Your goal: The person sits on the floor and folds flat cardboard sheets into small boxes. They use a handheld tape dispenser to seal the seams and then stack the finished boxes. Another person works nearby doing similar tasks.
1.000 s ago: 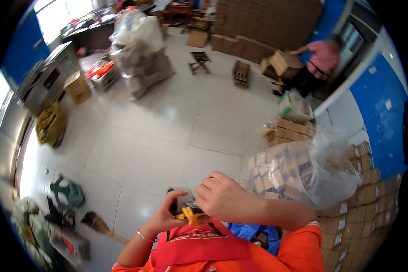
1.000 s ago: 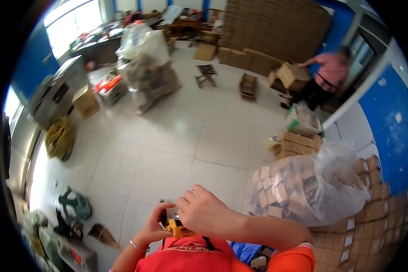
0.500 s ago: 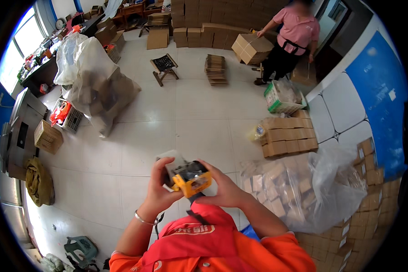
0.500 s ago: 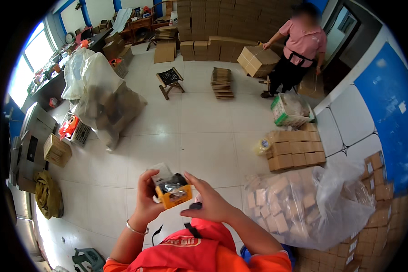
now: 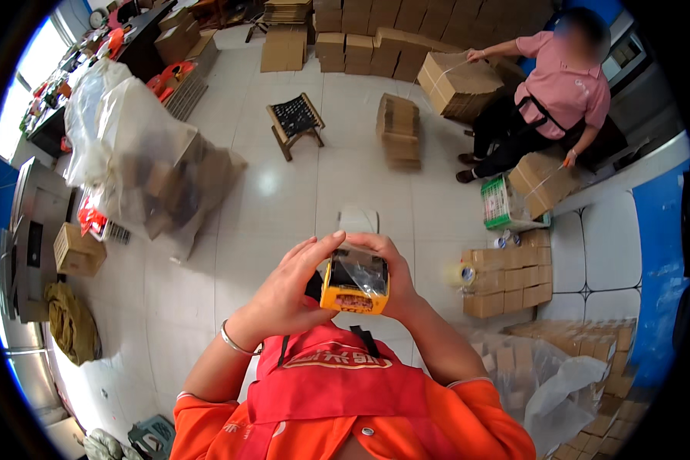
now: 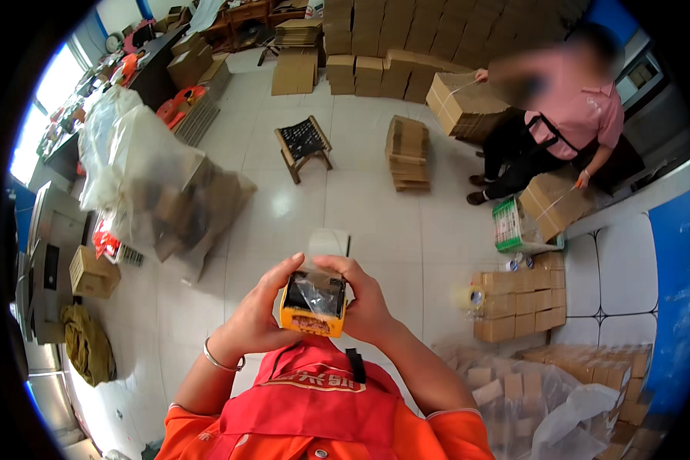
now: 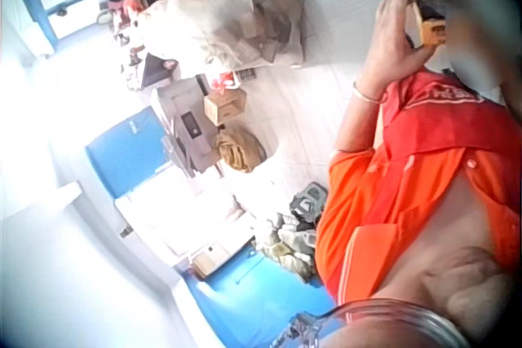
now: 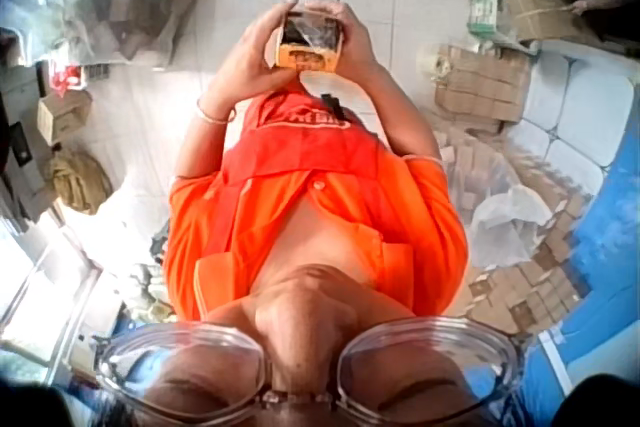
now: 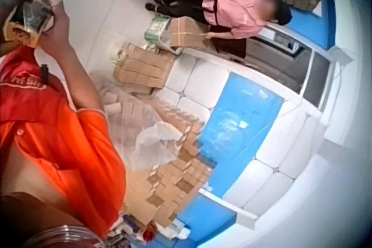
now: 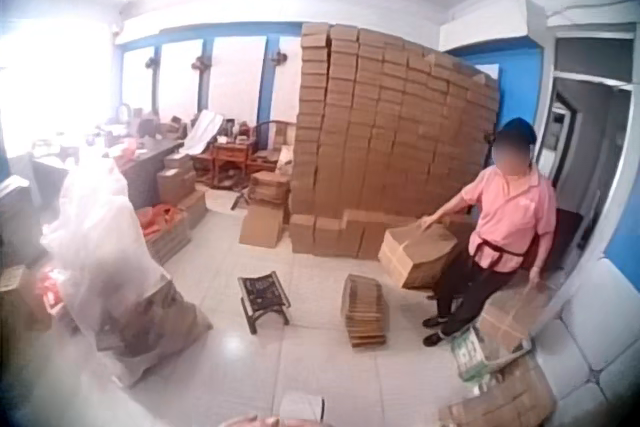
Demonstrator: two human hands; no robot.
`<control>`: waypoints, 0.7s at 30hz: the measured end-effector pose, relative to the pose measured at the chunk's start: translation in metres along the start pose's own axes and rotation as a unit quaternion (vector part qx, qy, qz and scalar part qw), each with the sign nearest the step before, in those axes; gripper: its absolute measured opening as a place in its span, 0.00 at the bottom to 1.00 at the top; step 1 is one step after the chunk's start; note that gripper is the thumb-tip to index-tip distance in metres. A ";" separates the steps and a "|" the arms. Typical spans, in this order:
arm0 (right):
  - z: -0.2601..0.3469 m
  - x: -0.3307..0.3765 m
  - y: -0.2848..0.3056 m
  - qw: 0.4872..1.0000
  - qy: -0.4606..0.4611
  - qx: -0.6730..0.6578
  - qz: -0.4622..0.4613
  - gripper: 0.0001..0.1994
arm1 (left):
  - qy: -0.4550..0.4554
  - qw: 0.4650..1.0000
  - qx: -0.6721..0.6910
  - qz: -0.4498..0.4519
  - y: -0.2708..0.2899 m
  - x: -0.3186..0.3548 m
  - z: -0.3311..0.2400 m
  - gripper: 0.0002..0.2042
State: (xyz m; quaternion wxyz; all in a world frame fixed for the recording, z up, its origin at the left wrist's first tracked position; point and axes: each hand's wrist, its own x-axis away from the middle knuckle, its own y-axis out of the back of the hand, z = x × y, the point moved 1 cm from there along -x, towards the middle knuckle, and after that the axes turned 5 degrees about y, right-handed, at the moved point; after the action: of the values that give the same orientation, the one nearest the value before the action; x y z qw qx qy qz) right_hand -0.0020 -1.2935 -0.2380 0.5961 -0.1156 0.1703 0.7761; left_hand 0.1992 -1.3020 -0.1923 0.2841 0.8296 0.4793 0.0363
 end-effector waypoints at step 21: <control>-0.224 -0.414 0.231 0.880 0.183 0.438 -0.009 0.35 | -0.192 0.978 -0.075 -0.022 0.165 -0.505 0.201 0.10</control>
State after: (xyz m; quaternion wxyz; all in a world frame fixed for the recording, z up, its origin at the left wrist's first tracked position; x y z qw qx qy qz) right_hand -0.1211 -1.8034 -0.2559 0.5509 0.0158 0.5977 0.5822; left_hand 0.1218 -1.8646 -0.1695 0.4329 0.7866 0.4301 -0.0943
